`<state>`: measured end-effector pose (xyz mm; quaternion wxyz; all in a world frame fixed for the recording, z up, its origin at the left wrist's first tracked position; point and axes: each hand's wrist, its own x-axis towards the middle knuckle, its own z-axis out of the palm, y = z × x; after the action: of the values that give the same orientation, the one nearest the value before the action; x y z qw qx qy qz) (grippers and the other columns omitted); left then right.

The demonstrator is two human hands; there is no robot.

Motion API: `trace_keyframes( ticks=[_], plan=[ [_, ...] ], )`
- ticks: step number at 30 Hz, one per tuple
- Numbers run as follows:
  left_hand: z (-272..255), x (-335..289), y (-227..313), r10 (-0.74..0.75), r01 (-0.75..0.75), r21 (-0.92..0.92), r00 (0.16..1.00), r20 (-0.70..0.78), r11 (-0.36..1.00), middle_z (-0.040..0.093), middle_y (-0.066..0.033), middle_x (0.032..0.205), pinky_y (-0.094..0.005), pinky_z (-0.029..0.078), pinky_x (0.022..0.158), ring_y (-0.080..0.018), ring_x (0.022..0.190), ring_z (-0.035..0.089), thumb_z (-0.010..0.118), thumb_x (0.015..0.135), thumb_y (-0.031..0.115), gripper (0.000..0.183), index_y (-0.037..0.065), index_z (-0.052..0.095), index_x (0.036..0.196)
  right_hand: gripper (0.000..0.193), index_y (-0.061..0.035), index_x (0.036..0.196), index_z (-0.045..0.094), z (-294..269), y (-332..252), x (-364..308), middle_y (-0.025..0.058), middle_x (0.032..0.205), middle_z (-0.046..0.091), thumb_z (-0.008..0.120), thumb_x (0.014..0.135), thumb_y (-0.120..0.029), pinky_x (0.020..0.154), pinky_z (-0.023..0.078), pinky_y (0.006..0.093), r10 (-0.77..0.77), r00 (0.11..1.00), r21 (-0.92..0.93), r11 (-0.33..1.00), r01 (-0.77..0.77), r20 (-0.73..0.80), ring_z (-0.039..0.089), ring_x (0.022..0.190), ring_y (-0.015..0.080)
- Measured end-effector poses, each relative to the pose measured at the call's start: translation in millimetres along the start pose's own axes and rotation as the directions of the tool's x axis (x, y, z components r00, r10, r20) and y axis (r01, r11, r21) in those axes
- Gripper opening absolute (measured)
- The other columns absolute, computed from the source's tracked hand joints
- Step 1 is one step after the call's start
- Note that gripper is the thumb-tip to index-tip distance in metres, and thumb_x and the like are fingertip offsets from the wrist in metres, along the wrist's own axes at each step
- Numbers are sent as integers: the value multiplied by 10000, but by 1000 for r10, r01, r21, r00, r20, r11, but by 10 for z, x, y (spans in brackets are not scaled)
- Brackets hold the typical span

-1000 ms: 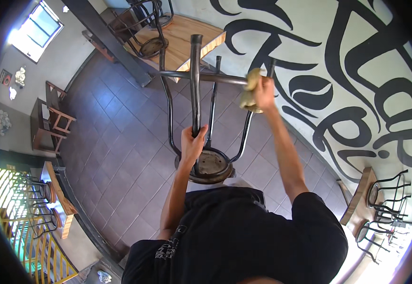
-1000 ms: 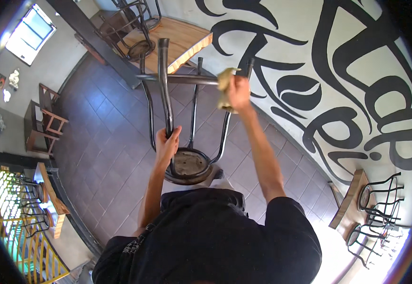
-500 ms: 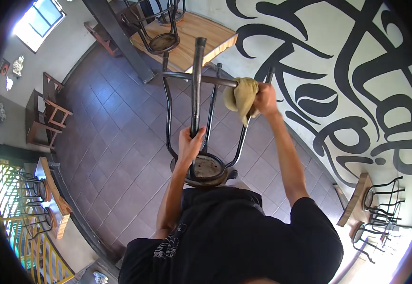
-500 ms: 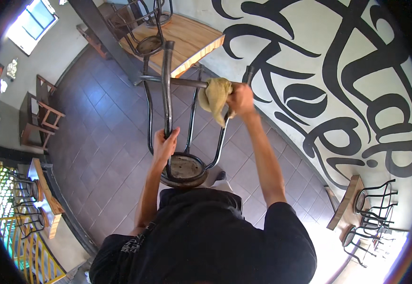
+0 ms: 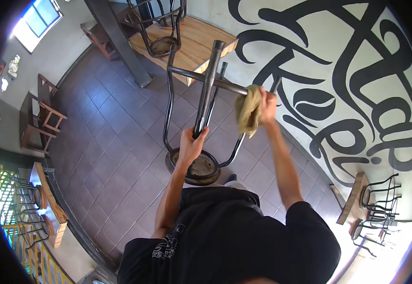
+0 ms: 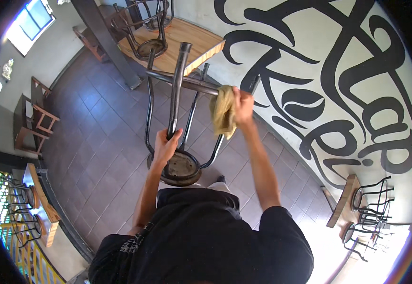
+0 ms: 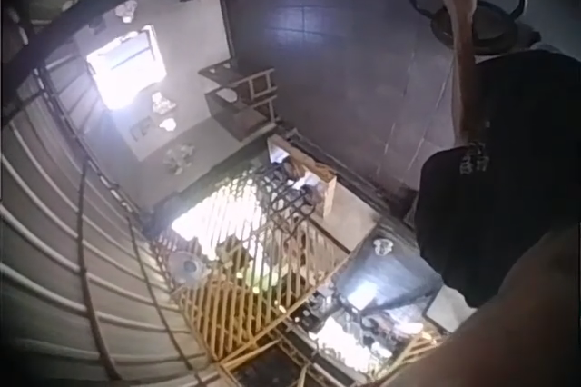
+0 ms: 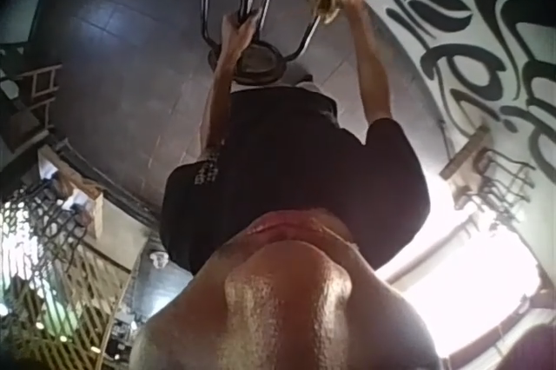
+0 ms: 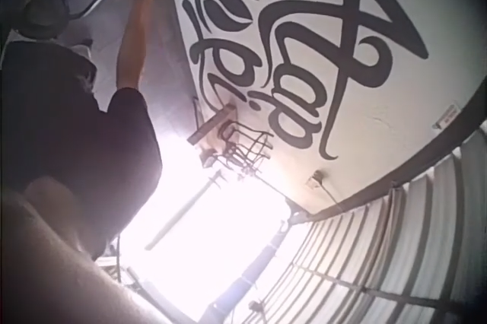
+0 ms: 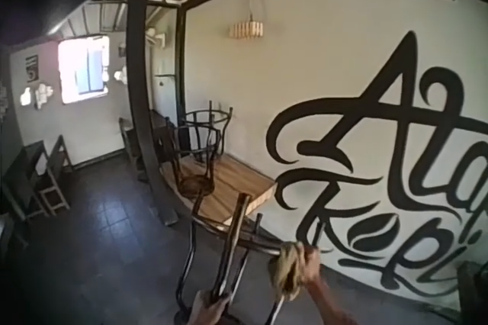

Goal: The recorder is cleaning metal bar stools with a cloth in a restaurant area.

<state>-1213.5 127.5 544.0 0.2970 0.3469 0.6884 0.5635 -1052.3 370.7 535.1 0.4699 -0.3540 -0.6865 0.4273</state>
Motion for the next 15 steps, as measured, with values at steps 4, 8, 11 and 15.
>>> trace_keyframes(
  ticks=[4, 8, 11, 15],
  plan=[
    [-129, 70, -230, -11, 10, -55, 1000, -29, 998, 409, 62, 522, -284, 248, 440, -43, 505, 360, 653, 854, 232, 350, 22, 520, 607, 237, -19, 964, 590, 763, -1197, -333, 135, 798, 577, 595, 856, -229, 742, 414, 433, -496, 856, -556, 674, 487, 148, 548, 761, 339],
    [-146, 7, -170, 67, -72, -198, 997, -34, 977, 452, 94, 570, -260, 246, 440, -24, 516, 362, 632, 833, 140, 210, 5, 571, 684, 300, -23, 1009, 571, 674, -1149, -242, 127, 849, 566, 692, 761, -141, 734, 420, 400, -599, 747, -371, 649, 664, 289, 548, 800, 309],
    [-250, 25, -211, -130, 125, -123, 991, -37, 984, 423, 83, 536, -255, 222, 435, -15, 508, 344, 660, 850, 191, 302, 33, 521, 633, 264, -10, 927, 635, 86, -473, 9, 134, 741, 626, 726, 702, -114, 616, 484, 362, -210, 905, -304, 893, 332, 371, 612, 664, 266],
    [-79, 37, -166, -16, 18, 39, 999, -45, 999, 360, 38, 495, -315, 229, 434, -51, 483, 335, 666, 855, 222, 395, 31, 453, 582, 274, -13, 942, 680, -2, -41, 35, 177, 747, 671, 658, 669, -24, 609, 507, 350, -169, 898, -292, 908, 302, 406, 658, 638, 276]
  ],
)
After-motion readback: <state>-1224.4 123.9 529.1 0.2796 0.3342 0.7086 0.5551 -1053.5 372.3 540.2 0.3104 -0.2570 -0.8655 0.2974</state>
